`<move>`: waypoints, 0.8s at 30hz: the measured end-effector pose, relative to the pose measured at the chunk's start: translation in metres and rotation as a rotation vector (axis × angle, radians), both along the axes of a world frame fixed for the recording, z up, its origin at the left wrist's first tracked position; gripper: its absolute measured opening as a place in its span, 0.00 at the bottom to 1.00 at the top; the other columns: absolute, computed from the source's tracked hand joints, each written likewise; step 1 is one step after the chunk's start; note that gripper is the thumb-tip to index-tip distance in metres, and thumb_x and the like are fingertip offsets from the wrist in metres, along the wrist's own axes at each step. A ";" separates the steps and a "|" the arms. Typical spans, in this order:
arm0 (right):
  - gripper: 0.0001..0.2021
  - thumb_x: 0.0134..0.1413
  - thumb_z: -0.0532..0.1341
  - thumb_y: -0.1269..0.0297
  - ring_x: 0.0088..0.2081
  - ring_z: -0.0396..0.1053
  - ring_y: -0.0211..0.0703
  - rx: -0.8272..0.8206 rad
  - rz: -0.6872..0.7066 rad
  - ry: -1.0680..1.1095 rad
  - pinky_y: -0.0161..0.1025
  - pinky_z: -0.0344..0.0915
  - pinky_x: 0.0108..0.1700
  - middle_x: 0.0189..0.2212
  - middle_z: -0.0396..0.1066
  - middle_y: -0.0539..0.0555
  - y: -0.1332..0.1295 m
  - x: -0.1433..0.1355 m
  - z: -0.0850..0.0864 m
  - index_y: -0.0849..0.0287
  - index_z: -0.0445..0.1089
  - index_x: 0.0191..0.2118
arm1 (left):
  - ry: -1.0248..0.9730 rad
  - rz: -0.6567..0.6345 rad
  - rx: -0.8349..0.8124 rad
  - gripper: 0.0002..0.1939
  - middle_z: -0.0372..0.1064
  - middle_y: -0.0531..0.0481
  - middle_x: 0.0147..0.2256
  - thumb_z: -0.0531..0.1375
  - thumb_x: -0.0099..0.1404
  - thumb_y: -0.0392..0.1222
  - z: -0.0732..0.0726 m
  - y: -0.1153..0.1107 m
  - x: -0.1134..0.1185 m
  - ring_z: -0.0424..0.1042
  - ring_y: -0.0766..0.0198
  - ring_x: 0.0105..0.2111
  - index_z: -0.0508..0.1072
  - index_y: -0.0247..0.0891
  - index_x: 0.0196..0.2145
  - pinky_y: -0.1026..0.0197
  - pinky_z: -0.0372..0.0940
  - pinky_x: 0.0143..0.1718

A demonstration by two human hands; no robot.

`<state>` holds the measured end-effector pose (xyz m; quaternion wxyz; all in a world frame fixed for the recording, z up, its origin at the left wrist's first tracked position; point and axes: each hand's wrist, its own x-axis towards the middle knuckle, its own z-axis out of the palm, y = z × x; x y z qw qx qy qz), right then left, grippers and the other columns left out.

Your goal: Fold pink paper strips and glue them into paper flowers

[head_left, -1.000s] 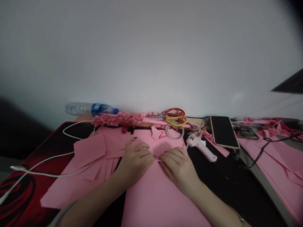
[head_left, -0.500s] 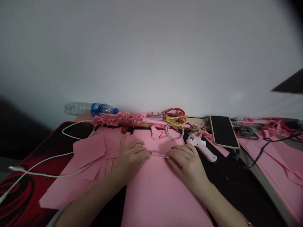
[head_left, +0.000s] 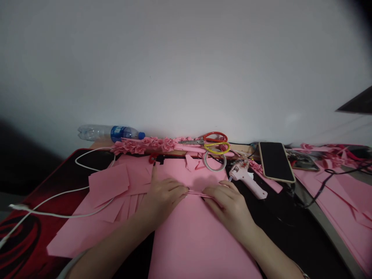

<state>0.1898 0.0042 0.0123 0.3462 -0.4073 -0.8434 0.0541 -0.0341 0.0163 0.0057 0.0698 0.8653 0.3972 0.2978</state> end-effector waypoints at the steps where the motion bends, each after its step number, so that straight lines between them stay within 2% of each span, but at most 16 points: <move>1: 0.04 0.60 0.59 0.70 0.32 0.74 0.41 -0.008 0.002 0.009 0.45 0.62 0.47 0.33 0.78 0.51 0.000 0.000 0.000 0.56 0.71 0.38 | 0.000 -0.006 -0.001 0.09 0.77 0.51 0.35 0.55 0.68 0.33 0.000 0.000 0.000 0.74 0.60 0.33 0.74 0.42 0.36 0.45 0.62 0.53; 8: 0.03 0.58 0.60 0.69 0.34 0.73 0.43 -0.091 -0.044 0.071 0.42 0.68 0.39 0.30 0.77 0.53 0.003 0.009 0.002 0.57 0.71 0.35 | -0.050 0.010 0.068 0.10 0.77 0.51 0.34 0.54 0.68 0.33 -0.001 0.001 -0.004 0.75 0.63 0.32 0.75 0.39 0.35 0.45 0.60 0.56; 12: 0.07 0.60 0.57 0.73 0.33 0.72 0.42 -0.127 0.060 0.081 0.42 0.67 0.40 0.31 0.76 0.53 0.002 0.007 0.002 0.56 0.69 0.33 | -0.060 0.007 0.084 0.09 0.77 0.52 0.33 0.55 0.68 0.34 -0.001 0.000 0.001 0.74 0.63 0.34 0.75 0.38 0.35 0.44 0.55 0.60; 18: 0.09 0.61 0.52 0.76 0.36 0.70 0.43 -0.135 0.205 0.032 0.44 0.64 0.41 0.34 0.75 0.54 -0.002 -0.006 0.001 0.58 0.68 0.36 | -0.077 -0.066 0.127 0.13 0.76 0.55 0.31 0.53 0.70 0.35 -0.005 -0.007 0.010 0.72 0.67 0.31 0.74 0.39 0.31 0.41 0.43 0.63; 24: 0.09 0.61 0.53 0.77 0.36 0.71 0.43 -0.105 0.234 -0.007 0.44 0.63 0.42 0.35 0.75 0.54 -0.004 -0.009 0.002 0.59 0.68 0.37 | 0.007 -0.095 0.186 0.15 0.73 0.56 0.29 0.50 0.70 0.32 -0.008 -0.006 0.011 0.70 0.67 0.32 0.71 0.39 0.29 0.46 0.48 0.60</move>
